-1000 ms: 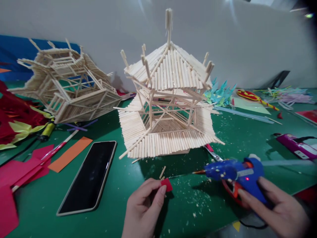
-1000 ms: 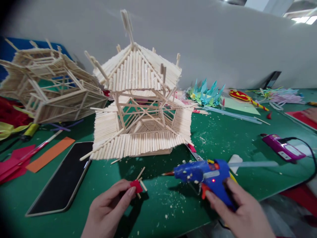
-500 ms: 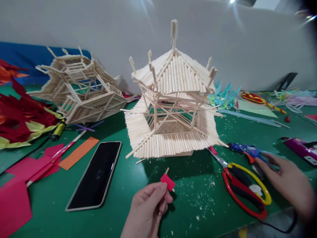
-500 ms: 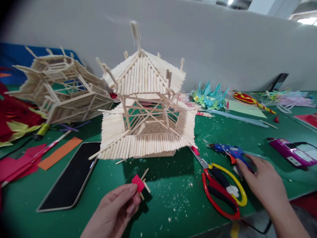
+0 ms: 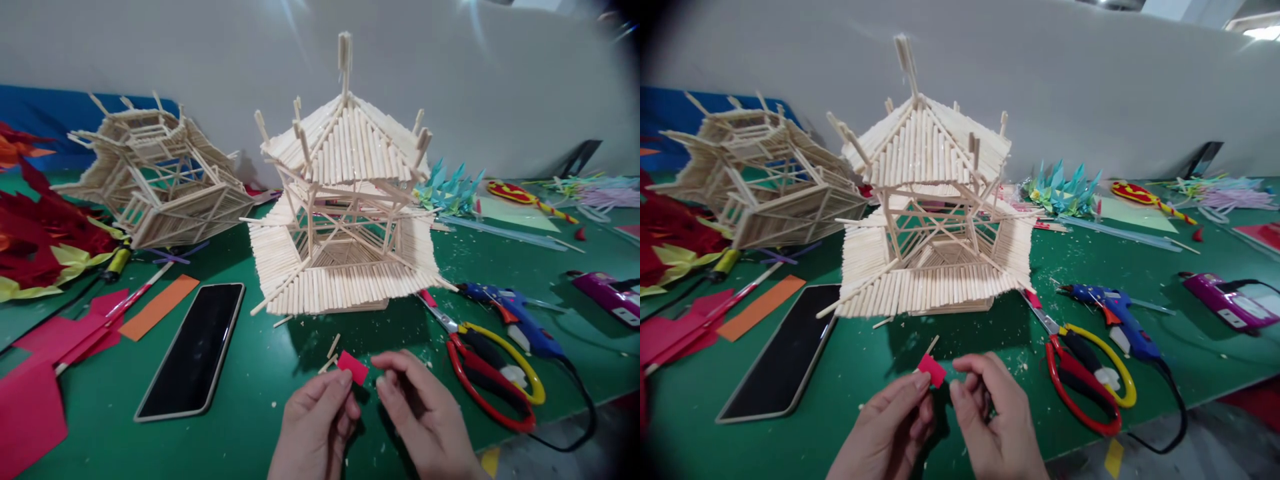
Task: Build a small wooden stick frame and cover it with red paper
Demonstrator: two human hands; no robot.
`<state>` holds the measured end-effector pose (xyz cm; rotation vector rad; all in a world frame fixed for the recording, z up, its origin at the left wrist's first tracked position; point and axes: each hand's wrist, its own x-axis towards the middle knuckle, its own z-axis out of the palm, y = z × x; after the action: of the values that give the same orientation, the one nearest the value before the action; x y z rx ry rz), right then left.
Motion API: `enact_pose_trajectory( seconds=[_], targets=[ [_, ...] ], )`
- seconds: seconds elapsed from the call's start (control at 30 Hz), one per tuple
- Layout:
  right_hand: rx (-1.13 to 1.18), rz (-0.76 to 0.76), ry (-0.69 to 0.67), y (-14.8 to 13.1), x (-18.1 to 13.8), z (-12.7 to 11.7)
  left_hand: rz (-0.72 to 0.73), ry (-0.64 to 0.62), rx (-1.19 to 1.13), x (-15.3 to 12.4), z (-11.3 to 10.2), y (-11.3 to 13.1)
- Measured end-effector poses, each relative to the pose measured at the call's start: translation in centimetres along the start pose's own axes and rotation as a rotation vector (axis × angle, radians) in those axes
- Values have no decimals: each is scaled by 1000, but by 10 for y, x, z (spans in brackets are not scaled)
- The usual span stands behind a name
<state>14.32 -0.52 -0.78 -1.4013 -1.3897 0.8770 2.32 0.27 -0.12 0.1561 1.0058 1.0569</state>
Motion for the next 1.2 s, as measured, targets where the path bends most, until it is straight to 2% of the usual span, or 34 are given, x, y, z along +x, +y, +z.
enact_pose_trajectory(
  seconds=[0.1,0.27,0.33,0.4,0.47,0.57,0.67,0.73,0.87,1.03,1.2],
  targets=[
    [53,70,-39,2,-3,9,8,-2,-26,1,-1,-4],
    [84,104,-14,2,-3,12,34,-42,16,3,-6,-13],
    [71,109,-18,3,1,9,24,-31,110,0,-10,-13],
    [28,118,-23,4,6,4,79,16,298,-6,-15,-9],
    [-13,140,-29,5,11,-1,289,59,568,-11,-22,1],
    [-49,162,-48,8,14,-5,707,-18,1038,-12,-32,23],
    [-89,142,-65,10,13,-4,885,-85,1403,-2,-38,40],
    [-116,118,-73,11,11,-3,890,-106,1624,7,-36,45],
    [-150,76,-102,8,11,-2,749,-144,1873,18,-25,48],
    [-154,81,-105,5,10,-1,681,-118,1952,23,-13,50],
    [-124,96,-104,7,11,-1,674,-80,1953,22,-12,47]
  ],
)
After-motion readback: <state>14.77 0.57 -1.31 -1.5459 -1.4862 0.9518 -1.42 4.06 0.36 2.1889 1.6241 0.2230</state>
